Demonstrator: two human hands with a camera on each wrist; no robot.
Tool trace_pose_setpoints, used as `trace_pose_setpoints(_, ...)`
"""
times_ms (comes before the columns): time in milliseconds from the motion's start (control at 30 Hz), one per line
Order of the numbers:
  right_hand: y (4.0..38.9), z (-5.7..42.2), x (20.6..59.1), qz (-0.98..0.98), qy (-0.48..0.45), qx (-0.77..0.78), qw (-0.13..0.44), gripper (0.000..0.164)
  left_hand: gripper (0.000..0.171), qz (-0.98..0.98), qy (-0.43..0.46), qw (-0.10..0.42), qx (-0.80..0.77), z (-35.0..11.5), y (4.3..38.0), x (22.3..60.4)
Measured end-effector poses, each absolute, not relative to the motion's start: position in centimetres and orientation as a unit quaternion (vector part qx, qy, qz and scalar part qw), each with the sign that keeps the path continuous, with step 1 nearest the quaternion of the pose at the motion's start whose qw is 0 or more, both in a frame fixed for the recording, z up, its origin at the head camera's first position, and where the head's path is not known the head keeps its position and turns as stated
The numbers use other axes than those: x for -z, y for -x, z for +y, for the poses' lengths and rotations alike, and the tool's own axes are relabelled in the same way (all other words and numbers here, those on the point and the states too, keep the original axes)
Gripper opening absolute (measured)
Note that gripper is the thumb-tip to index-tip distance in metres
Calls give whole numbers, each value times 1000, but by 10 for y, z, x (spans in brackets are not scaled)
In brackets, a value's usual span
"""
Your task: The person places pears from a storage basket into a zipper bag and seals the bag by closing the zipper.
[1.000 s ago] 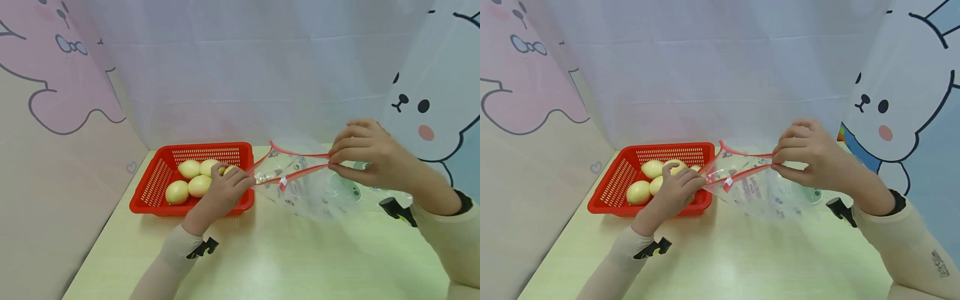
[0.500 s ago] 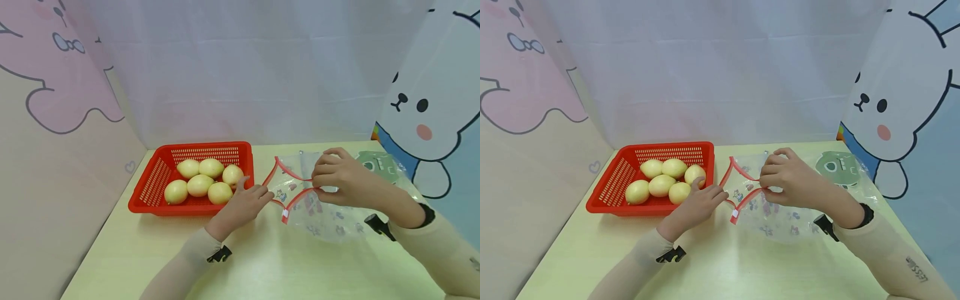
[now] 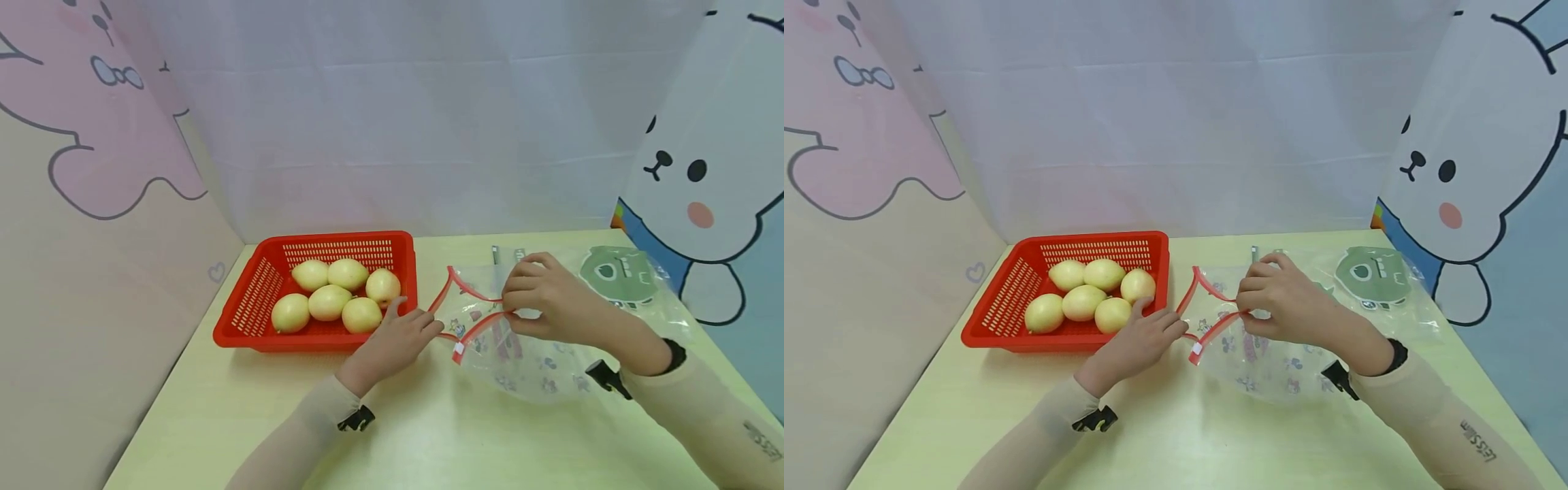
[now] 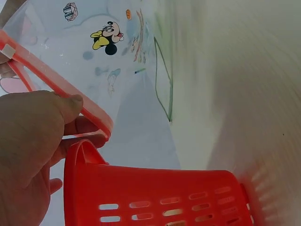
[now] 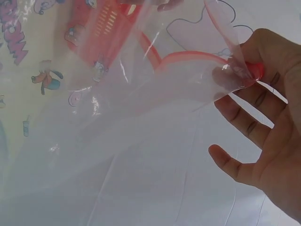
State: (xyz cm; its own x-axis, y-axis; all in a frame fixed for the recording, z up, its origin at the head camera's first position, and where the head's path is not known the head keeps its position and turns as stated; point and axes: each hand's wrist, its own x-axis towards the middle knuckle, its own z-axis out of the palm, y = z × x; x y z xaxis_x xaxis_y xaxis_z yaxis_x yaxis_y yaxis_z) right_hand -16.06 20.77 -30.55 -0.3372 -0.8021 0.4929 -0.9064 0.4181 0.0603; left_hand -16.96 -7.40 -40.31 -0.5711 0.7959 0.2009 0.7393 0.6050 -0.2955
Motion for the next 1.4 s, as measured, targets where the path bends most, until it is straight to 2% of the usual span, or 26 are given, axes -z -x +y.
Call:
trace_pose_setpoints(267, 159, 210, 306, -818, -514, -118, 229, 26, 35, -880, 428, 206, -20, -94, 185, 381)
trace_pose_setpoints(400, 159, 210, 306, -818, -513, -122, 231, 27, 42, -899, 388, 204, -14, -108, 199, 361)
trace_pose_setpoints(500, 158, 210, 305, -820, -511, -120, 228, 27, 51, -919, 348, 184, -26, -119, 214, 351)
trace_pose_setpoints(600, 159, 210, 305, -821, -510, -119, 226, 26, 60, -938, 317, 134, -41, -125, 229, 347)
trace_pose_setpoints(800, 158, 209, 307, -827, -503, -123, 220, 25, 76, -959, 274, 16, -64, -127, 256, 365)
trace_pose_setpoints(967, 157, 210, 309, -834, -496, -118, 211, 24, 79, -964, 240, -60, -97, -122, 262, 382)
trace_pose_setpoints(1133, 156, 210, 310, -834, -497, -118, 210, 25, 82, -955, 242, -84, -151, -115, 253, 376)
trace_pose_setpoints(1400, 158, 211, 313, -833, -498, -119, 210, 23, 84, -938, 268, -50, -214, -118, 256, 337)
